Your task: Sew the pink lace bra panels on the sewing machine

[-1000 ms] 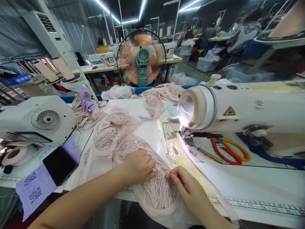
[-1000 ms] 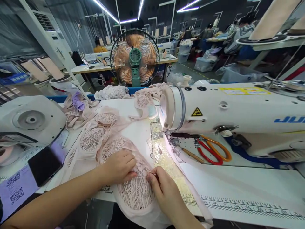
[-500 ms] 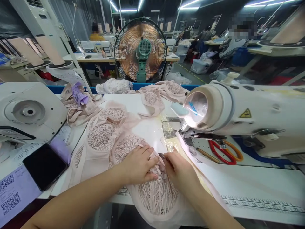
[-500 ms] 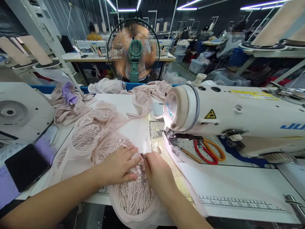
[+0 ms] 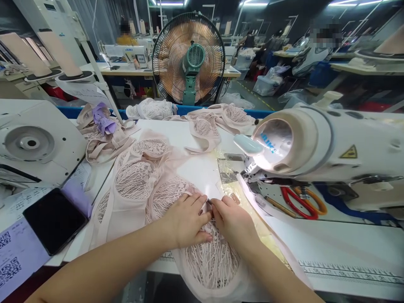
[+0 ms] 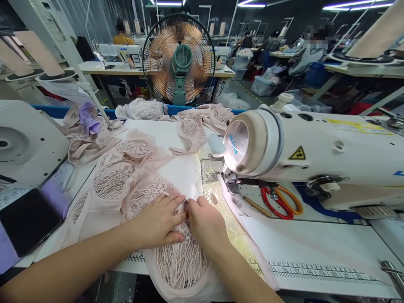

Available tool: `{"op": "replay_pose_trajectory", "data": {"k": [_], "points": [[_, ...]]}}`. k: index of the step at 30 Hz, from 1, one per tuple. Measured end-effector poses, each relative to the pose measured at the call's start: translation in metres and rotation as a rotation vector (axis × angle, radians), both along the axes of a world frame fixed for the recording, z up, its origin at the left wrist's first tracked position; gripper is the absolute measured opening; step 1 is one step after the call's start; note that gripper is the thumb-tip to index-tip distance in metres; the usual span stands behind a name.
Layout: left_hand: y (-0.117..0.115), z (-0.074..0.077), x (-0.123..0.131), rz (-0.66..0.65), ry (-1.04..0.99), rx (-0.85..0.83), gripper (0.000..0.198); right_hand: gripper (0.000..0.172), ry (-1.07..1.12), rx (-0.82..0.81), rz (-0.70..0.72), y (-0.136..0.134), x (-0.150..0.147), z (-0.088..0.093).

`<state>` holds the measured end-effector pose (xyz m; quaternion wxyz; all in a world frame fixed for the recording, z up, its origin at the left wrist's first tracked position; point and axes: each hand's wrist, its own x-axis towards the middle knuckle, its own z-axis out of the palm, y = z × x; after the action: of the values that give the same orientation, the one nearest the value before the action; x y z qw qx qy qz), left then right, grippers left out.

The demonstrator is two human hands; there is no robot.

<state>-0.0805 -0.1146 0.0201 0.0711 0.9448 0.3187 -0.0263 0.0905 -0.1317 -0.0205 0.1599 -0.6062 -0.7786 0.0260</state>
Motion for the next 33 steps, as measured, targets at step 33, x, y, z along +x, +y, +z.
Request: {"op": "replay_pose_trajectory", "data": {"k": [33], "points": [[-0.003, 0.002, 0.006, 0.027, 0.052, -0.015, 0.056, 0.020, -0.070, -0.003, 0.008, 0.004, 0.000, 0.008]]}}
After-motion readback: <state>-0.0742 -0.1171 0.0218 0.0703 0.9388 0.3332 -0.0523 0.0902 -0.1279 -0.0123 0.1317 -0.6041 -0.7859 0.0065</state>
